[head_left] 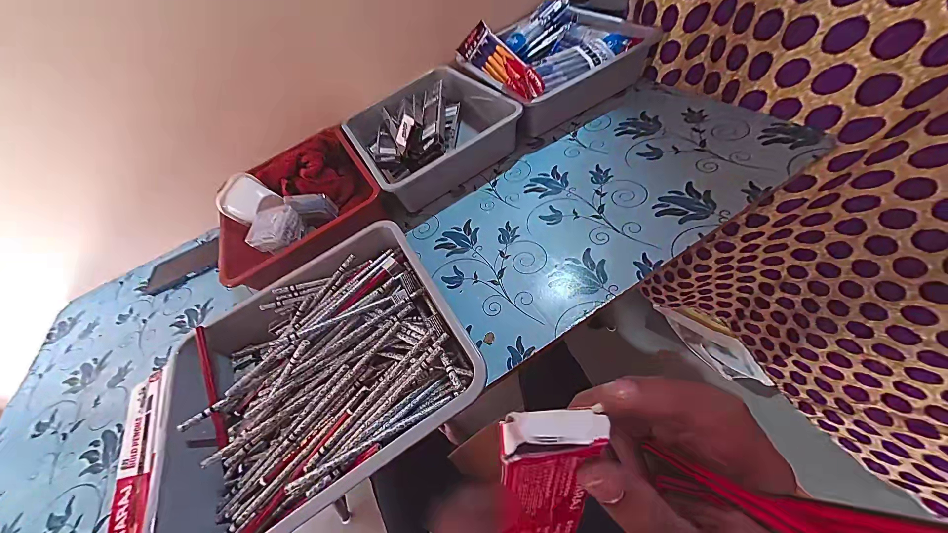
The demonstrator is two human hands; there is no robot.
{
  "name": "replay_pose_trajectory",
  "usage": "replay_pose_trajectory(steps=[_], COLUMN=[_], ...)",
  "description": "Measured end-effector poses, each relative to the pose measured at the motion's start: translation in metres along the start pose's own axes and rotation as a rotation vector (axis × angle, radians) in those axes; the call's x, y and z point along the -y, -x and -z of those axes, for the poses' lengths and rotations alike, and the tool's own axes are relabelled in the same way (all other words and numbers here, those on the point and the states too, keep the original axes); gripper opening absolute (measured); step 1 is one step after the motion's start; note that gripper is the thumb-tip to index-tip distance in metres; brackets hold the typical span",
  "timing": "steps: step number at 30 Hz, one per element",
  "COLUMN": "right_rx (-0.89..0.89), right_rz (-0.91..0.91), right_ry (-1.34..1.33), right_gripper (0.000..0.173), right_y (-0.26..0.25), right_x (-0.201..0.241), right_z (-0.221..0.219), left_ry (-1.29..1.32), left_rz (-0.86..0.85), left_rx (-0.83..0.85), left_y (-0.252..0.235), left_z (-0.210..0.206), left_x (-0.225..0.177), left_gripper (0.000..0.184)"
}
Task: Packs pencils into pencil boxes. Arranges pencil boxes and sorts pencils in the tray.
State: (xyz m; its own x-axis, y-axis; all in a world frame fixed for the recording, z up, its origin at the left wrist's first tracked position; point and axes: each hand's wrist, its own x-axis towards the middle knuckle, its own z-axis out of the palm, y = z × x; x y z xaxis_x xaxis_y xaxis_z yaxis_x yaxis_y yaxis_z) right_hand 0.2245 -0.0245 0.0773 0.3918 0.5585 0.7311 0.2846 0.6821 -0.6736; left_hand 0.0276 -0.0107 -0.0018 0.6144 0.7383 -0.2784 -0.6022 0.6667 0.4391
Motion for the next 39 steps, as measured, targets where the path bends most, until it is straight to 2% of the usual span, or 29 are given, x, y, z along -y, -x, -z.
replay_pose_trajectory(steps=[3, 5, 7, 10, 12, 15, 19, 22, 24, 25, 27, 30, 33, 35, 37, 39], right_rx=[0.080, 0.058, -0.013, -0.196, -0.260, -0.252, -0.236, -0.160, -0.102, -0.061, 0.025, 0.152, 0.301, 0.358, 0.395, 0.429], right_rz=[-0.003, -0.070, -0.162, -0.310, -0.368, -0.365, -0.330, -0.427, -0.565, -0.624, -0.668, -0.663, -0.659, -0.672, -0.758, -0.942], right_ry=[0.185, 0.297, 0.409, 0.437, 0.409, 0.383, 0.400, 0.427, 0.423, 0.405, 0.369, 0.320, 0.292, 0.241, 0.122, -0.137], right_gripper=[0.028, 0.029, 0.030, 0.026, 0.022, 0.020, 0.020, 0.021, 0.021, 0.021, 0.019, 0.016, 0.013, 0.017, 0.015, 0.010], right_y=[0.020, 0.039, 0.054, 0.067, 0.073, 0.082, 0.090, 0.098, 0.097, 0.095, 0.094, 0.094, 0.094, 0.096, 0.097, 0.097], right_x=[-0.006, -0.009, -0.012, -0.018, -0.023, -0.027, -0.028, -0.034, -0.035, -0.035, -0.035, -0.032, -0.031, -0.030, -0.027, -0.024], right_z=[0.007, 0.013, 0.016, 0.009, 0.004, 0.000, -0.001, -0.003, -0.004, -0.004, -0.004, -0.009, -0.016, -0.021, -0.026, -0.028], left_ry=[0.005, -0.045, -0.179, -0.314, -0.225, 0.066, 0.284, 0.238, 0.081, -0.004, -0.143, -0.244, -0.186, -0.164, -0.160, -0.159], left_rz=[0.051, 0.088, 0.095, 0.113, 0.167, 0.224, 0.073, -0.114, -0.187, -0.209, -0.227, -0.192, -0.179, -0.223, -0.271, -0.313], left_rx=[-0.051, -0.190, -0.276, -0.290, -0.322, -0.361, -0.490, -0.416, -0.364, -0.300, -0.239, -0.315, -0.218, -0.205, -0.215, -0.196], left_y=[-0.008, -0.014, -0.020, -0.024, -0.025, -0.031, -0.036, -0.031, -0.024, -0.021, -0.014, -0.005, 0.001, 0.005, 0.008, 0.011], left_z=[0.004, 0.014, 0.030, 0.044, 0.041, 0.045, 0.057, 0.074, 0.088, 0.097, 0.109, 0.121, 0.156, 0.173, 0.178, 0.180], left_x=[0.011, 0.021, 0.033, 0.052, 0.059, 0.061, 0.053, 0.046, 0.037, 0.030, 0.015, -0.005, -0.021, -0.026, -0.027, -0.023], left_gripper=[0.041, 0.052, 0.059, 0.052, 0.052, 0.057, 0.065, 0.062, 0.047, 0.036, 0.027, 0.016, 0.020, 0.021, 0.025, 0.031])
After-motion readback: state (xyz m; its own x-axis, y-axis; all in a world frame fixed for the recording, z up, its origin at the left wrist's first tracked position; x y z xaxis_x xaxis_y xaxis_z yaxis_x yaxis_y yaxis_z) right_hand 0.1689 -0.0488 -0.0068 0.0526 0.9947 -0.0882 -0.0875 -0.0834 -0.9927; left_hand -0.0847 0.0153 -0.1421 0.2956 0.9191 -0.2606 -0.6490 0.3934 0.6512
